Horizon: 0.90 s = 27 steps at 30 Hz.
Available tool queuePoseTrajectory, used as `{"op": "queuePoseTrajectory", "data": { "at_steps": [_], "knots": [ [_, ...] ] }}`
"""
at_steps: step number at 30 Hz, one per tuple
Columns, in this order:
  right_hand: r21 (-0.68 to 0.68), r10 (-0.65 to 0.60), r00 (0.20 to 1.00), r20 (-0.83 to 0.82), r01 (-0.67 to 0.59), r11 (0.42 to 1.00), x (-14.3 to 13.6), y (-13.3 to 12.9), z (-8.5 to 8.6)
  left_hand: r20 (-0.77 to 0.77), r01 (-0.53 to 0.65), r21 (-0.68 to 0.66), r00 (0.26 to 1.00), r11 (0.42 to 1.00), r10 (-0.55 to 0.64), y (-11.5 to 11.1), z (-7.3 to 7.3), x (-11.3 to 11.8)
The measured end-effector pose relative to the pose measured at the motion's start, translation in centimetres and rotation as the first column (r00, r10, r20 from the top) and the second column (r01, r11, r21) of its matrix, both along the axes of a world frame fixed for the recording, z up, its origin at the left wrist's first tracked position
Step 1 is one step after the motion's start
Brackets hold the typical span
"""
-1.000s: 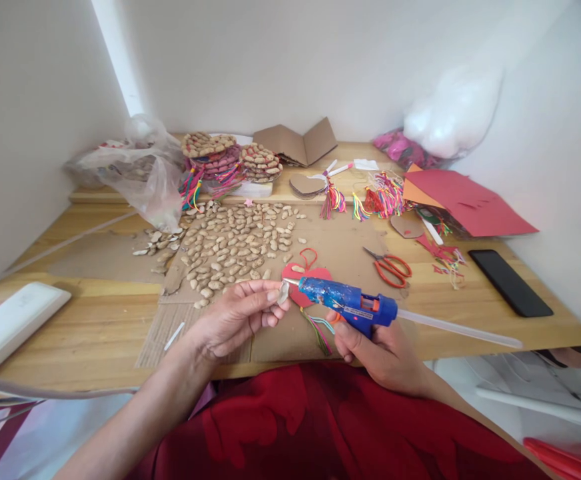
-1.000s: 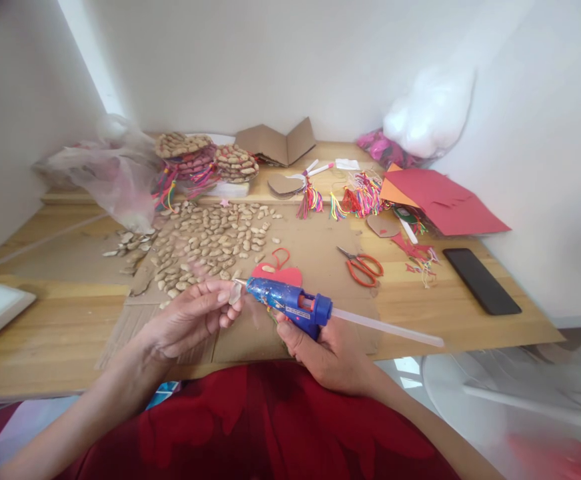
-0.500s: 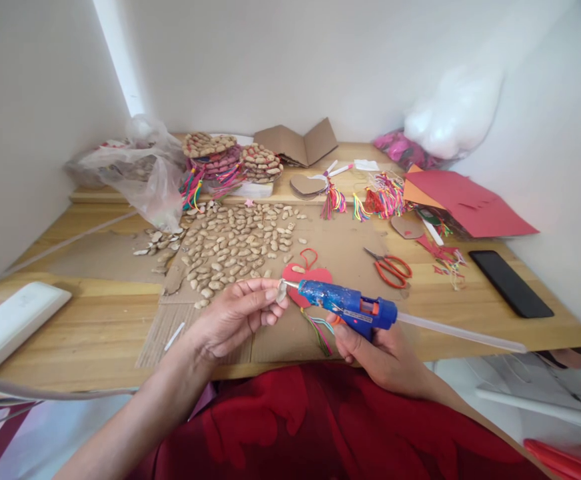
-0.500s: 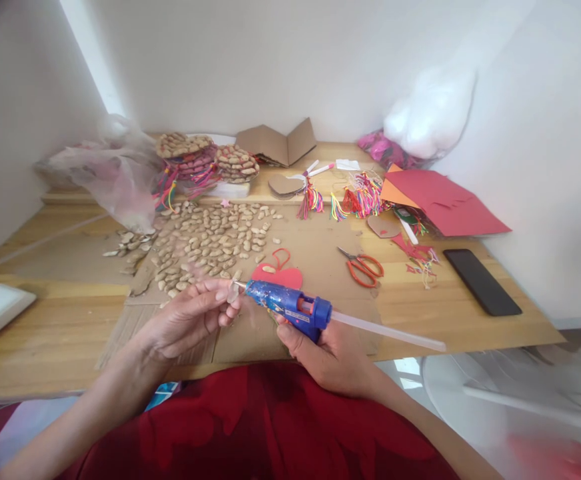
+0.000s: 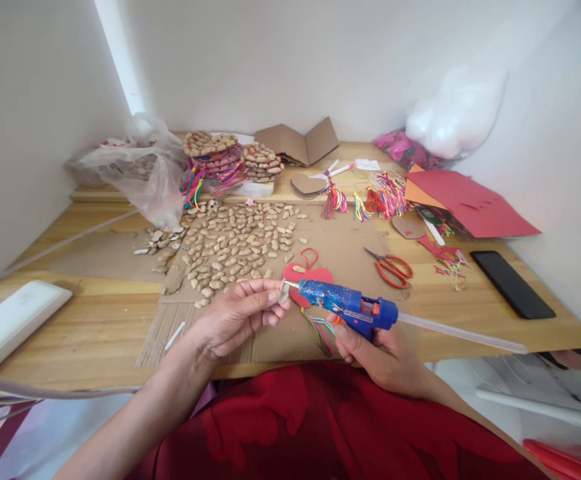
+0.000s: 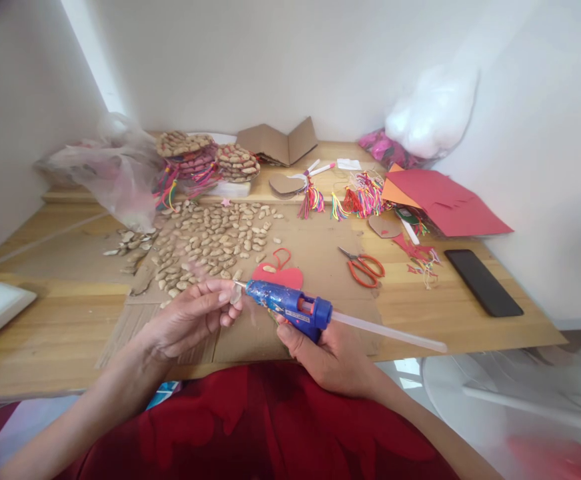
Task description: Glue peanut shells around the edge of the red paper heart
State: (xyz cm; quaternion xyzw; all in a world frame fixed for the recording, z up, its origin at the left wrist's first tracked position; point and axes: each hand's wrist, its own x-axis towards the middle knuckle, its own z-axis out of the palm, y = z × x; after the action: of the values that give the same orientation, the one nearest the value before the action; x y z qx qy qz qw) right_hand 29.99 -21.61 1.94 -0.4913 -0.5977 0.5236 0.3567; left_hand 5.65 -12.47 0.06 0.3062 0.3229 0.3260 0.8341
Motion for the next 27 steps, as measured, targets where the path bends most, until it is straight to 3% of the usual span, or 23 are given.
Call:
{"op": "queuePoseTrajectory", "data": {
  "at_steps": [27],
  "knots": [
    [0.0,-0.032,0.999,-0.031,0.032,0.999,-0.14,0.06,0.14,-0.012,-0.022,0.019,1.0,1.0,0.022,-0.05,-0.37,-0.1]
  ]
}}
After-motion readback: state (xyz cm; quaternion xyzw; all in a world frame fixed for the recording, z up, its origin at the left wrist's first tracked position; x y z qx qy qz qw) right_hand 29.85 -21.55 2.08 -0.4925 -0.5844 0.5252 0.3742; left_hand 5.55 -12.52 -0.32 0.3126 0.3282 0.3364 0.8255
